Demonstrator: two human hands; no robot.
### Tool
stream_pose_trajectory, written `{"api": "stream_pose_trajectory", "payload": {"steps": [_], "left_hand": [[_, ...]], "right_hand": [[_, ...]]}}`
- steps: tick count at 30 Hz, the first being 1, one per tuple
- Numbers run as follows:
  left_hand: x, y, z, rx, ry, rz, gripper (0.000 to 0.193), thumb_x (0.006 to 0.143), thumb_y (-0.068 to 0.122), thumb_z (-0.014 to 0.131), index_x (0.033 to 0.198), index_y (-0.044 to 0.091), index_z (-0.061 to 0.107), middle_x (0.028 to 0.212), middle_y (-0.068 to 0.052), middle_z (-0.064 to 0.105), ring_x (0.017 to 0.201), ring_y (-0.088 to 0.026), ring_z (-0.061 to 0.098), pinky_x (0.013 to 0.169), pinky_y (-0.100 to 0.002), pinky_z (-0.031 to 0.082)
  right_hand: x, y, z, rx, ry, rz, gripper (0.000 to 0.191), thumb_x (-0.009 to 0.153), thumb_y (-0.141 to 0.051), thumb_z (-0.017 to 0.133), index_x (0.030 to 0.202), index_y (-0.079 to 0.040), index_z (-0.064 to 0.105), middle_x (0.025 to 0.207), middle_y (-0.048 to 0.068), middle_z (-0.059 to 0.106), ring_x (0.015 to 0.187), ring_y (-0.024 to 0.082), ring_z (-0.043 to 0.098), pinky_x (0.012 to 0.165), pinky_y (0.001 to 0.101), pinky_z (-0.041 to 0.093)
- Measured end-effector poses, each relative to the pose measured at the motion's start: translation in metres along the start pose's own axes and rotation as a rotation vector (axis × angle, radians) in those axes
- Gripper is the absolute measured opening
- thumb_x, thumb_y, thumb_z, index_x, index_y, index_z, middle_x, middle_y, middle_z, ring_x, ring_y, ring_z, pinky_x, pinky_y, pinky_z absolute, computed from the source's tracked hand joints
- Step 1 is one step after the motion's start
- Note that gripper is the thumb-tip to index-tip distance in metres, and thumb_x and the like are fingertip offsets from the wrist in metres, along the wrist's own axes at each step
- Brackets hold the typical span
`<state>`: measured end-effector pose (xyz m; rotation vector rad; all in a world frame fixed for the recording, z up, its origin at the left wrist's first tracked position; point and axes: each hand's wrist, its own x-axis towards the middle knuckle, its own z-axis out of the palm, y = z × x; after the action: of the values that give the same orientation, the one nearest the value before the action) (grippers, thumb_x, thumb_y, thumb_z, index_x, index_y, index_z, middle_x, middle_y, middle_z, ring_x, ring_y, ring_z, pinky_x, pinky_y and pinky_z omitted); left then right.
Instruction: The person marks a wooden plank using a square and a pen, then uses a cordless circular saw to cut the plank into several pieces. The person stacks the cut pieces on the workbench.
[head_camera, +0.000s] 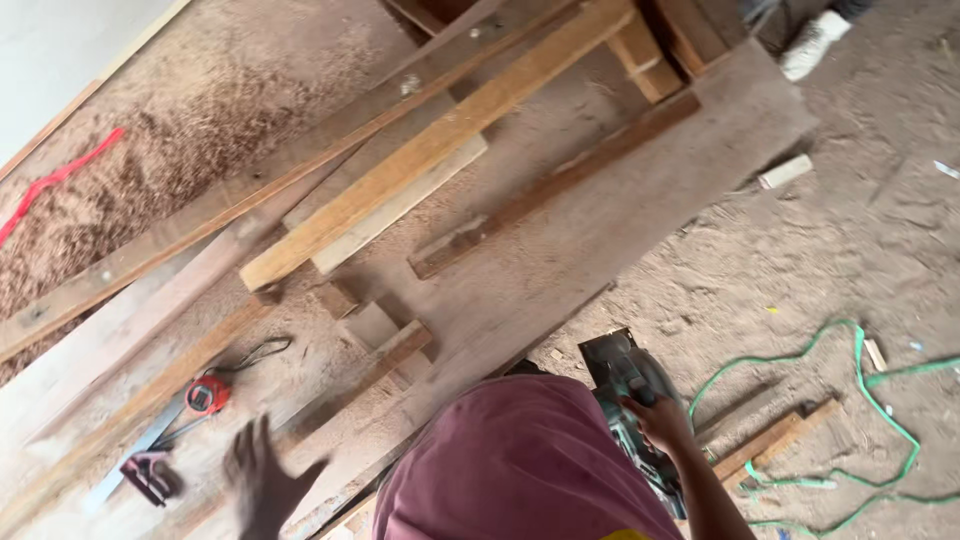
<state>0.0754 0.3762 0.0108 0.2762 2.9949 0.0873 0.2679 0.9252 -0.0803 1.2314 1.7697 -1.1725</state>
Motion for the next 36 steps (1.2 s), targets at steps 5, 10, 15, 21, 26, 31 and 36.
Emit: {"api": "stream_pose_trajectory", "payload": {"steps": [5, 10, 15, 21, 26, 31, 36], "left_hand": [[-0.019, -0.068, 0.012, 0.119, -0.056, -0.042, 0.060, 0.083, 0.020, 0.074, 0.141, 0.018, 0.057, 0.135, -0.003, 0.063, 0.126, -0.026, 0.059, 0.116, -0.048, 0.043], [-0.017, -0.052, 0.019, -0.015, 0.025, 0.109, 0.055, 0.076, 0.016, 0.074, 0.129, 0.012, 0.061, 0.120, -0.009, 0.066, 0.113, -0.034, 0.058, 0.104, -0.049, 0.044], [0.030, 0.064, 0.052, -0.191, -0.086, 0.319, 0.034, 0.099, 0.012, 0.055, 0.132, 0.010, 0.060, 0.128, -0.013, 0.065, 0.119, -0.030, 0.059, 0.114, -0.058, 0.037], [0.138, 0.280, 0.092, -0.260, -0.170, 0.635, 0.050, 0.098, 0.024, 0.048, 0.146, 0.011, 0.049, 0.146, -0.014, 0.051, 0.125, -0.035, 0.050, 0.107, -0.047, 0.038], [0.169, 0.356, 0.063, -0.329, -0.042, 0.641, 0.051, 0.103, 0.025, 0.046, 0.153, 0.013, 0.044, 0.105, -0.008, 0.065, 0.093, -0.019, 0.057, 0.095, -0.036, 0.048], [0.113, 0.262, 0.037, -0.686, -0.896, -0.053, 0.054, 0.102, 0.058, 0.048, 0.132, 0.016, 0.064, 0.087, -0.003, 0.059, 0.058, -0.008, 0.039, 0.049, -0.024, 0.035], [0.038, 0.097, 0.033, -0.140, -0.203, 0.019, 0.073, 0.079, 0.083, 0.066, 0.130, 0.032, 0.057, 0.126, -0.008, 0.065, 0.116, -0.026, 0.059, 0.093, -0.044, 0.051]], "right_hand": [[0.019, -0.017, 0.009, -0.101, -0.065, -0.021, 0.051, 0.090, -0.050, 0.070, 0.106, -0.002, 0.075, 0.056, 0.009, 0.061, 0.039, 0.018, 0.056, 0.042, 0.0368, 0.052], [0.015, -0.025, 0.019, -0.297, -0.073, -0.094, 0.036, 0.085, -0.049, 0.069, 0.092, -0.016, 0.082, 0.049, 0.009, 0.061, 0.039, 0.020, 0.058, 0.042, 0.0390, 0.048], [0.009, -0.025, 0.019, -0.262, -0.072, 0.010, 0.051, 0.088, -0.049, 0.076, 0.082, 0.002, 0.073, 0.051, 0.009, 0.062, 0.038, 0.020, 0.059, 0.040, 0.0383, 0.048], [-0.003, -0.012, 0.019, -0.066, -0.025, -0.006, 0.047, 0.084, -0.044, 0.078, 0.103, -0.001, 0.072, 0.063, 0.015, 0.066, 0.042, 0.019, 0.055, 0.041, 0.0378, 0.049], [-0.014, -0.002, 0.020, -0.049, 0.073, -0.115, 0.059, 0.083, -0.041, 0.077, 0.128, -0.006, 0.063, 0.080, 0.016, 0.074, 0.055, 0.020, 0.060, 0.052, 0.0368, 0.053], [-0.008, -0.002, 0.021, -0.024, 0.029, -0.154, 0.061, 0.082, -0.045, 0.073, 0.131, -0.013, 0.059, 0.090, 0.012, 0.075, 0.078, 0.027, 0.073, 0.073, 0.0406, 0.060], [0.000, -0.005, 0.026, -0.381, 0.004, -0.051, 0.064, 0.089, -0.063, 0.063, 0.107, -0.004, 0.080, 0.095, 0.021, 0.081, 0.089, 0.031, 0.077, 0.077, 0.0478, 0.061]]}}
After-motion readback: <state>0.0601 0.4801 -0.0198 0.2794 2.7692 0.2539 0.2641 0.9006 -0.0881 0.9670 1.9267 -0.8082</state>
